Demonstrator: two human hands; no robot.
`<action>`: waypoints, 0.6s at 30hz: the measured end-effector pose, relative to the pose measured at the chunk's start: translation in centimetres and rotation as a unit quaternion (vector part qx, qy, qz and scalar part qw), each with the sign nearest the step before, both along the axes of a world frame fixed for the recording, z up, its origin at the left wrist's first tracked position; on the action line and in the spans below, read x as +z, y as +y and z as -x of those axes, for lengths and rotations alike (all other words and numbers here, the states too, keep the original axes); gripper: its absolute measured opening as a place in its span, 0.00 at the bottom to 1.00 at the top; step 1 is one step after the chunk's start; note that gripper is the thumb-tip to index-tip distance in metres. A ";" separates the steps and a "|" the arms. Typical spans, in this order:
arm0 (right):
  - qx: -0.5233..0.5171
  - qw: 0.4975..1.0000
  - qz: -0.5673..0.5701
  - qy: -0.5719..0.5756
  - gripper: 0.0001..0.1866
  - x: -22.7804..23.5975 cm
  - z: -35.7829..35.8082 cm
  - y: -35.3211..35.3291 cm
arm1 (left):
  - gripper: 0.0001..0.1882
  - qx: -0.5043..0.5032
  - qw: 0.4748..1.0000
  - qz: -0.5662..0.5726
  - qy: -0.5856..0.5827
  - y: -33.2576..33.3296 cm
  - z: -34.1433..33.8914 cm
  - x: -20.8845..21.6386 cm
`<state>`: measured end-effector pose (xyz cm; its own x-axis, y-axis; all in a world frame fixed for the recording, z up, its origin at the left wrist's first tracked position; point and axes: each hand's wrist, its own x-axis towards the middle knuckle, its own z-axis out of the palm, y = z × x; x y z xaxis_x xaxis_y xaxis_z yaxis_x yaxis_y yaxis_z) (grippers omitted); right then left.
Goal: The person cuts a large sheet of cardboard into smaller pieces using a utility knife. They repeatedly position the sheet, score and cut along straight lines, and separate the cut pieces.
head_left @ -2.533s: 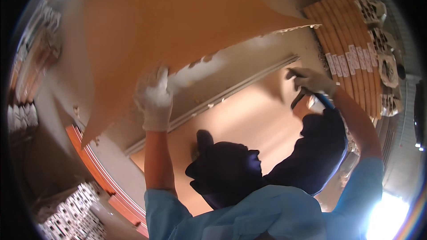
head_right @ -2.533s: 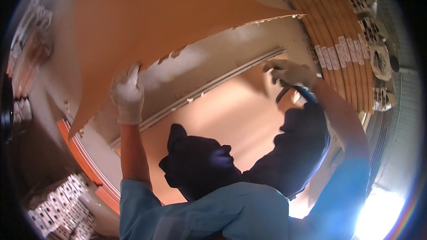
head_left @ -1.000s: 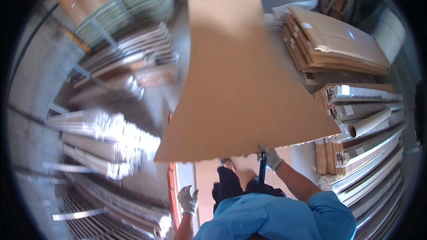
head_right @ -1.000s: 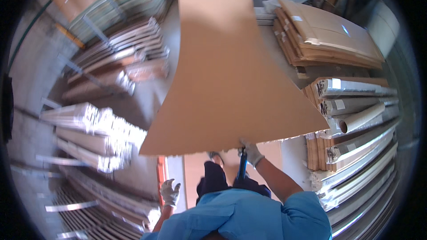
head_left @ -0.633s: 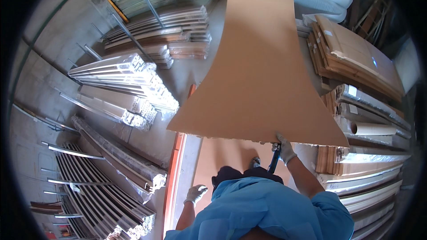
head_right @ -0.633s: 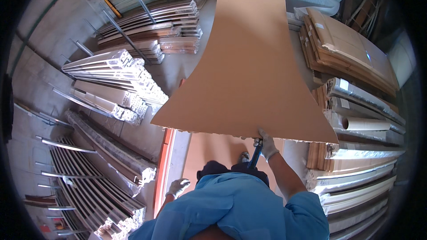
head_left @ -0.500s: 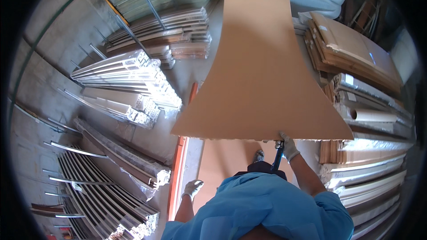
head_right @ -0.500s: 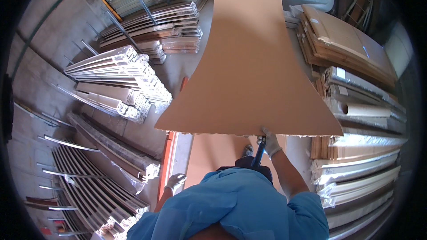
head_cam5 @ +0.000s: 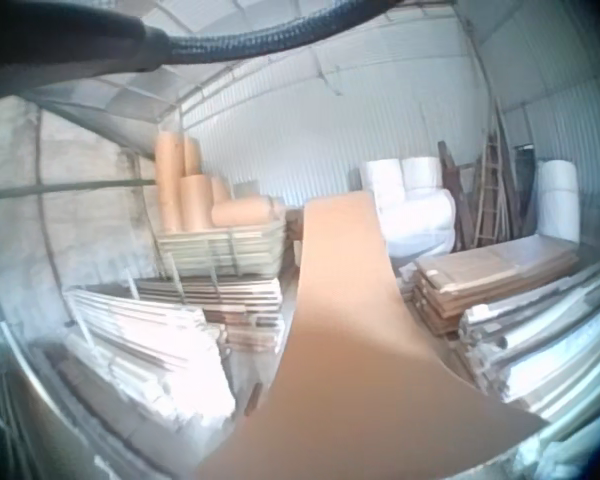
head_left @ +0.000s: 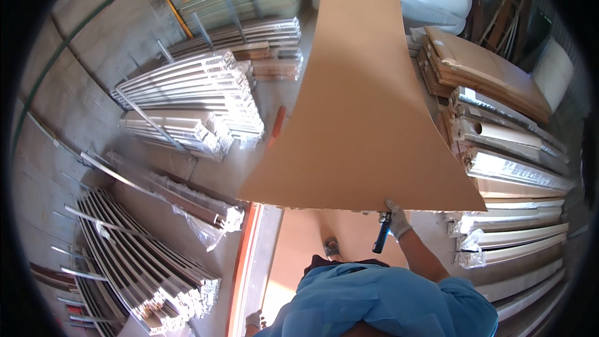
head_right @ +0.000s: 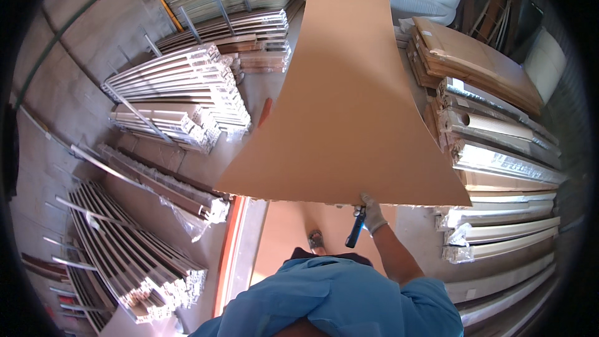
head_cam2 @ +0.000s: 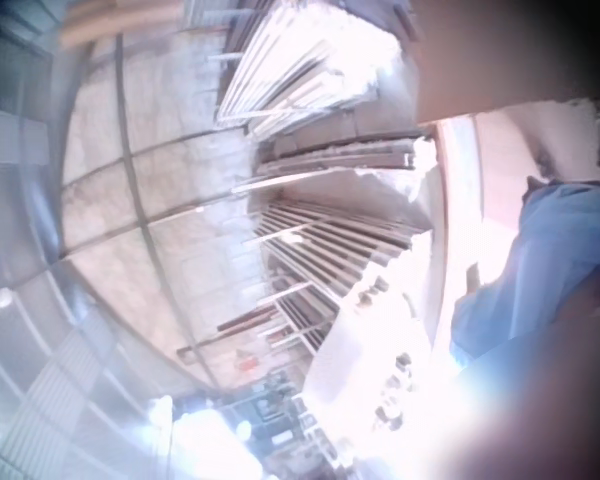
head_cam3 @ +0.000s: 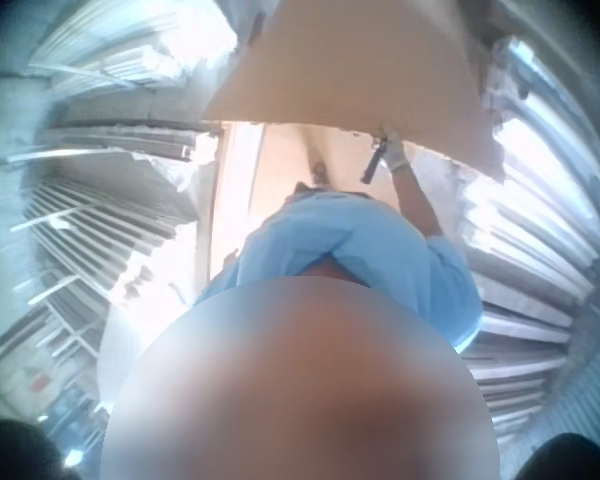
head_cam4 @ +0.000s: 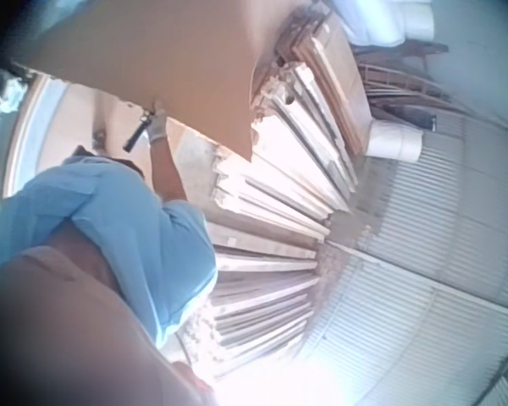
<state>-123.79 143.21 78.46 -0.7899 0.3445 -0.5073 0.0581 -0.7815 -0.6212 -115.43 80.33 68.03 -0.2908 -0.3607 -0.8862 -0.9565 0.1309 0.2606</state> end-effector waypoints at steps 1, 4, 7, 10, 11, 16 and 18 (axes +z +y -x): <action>0.000 1.000 0.005 0.010 0.09 -0.4 -1.9 -1.4 | 0.14 0.030 0.999 0.000 -0.033 -1.0 -3.6 -1.0; -0.002 1.000 0.012 0.019 0.09 -1.3 -7.4 -5.1 | 0.16 0.069 0.996 -0.030 -0.036 -2.8 -13.3 -4.1; 0.004 1.000 0.002 0.010 0.09 -1.6 -12.5 -8.6 | 0.16 0.020 0.999 -0.033 -0.005 -5.3 -18.6 -5.0; -0.010 0.999 0.000 0.031 0.09 -1.0 -17.8 -12.7 | 0.17 -0.481 0.854 -0.029 0.197 -8.1 -18.0 -3.7; -0.018 0.999 -0.005 0.030 0.09 -0.8 -19.9 -14.0 | 0.18 -0.653 0.686 0.052 0.316 -8.8 -17.3 -2.9; -0.037 0.999 0.023 0.012 0.09 -0.5 -27.9 -21.2 | 0.19 -0.115 0.945 -0.115 0.283 -10.1 -14.7 0.7; -0.042 0.999 0.021 0.002 0.09 -1.0 -32.0 -24.7 | 0.18 -0.163 0.940 -0.144 0.261 -11.7 -15.4 1.5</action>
<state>-91.75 118.56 77.44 -0.7608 0.3880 -0.5202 -0.0104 -0.8087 -0.5881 -100.00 68.65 69.49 -0.7672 0.0565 -0.6389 -0.6091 0.2476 0.7534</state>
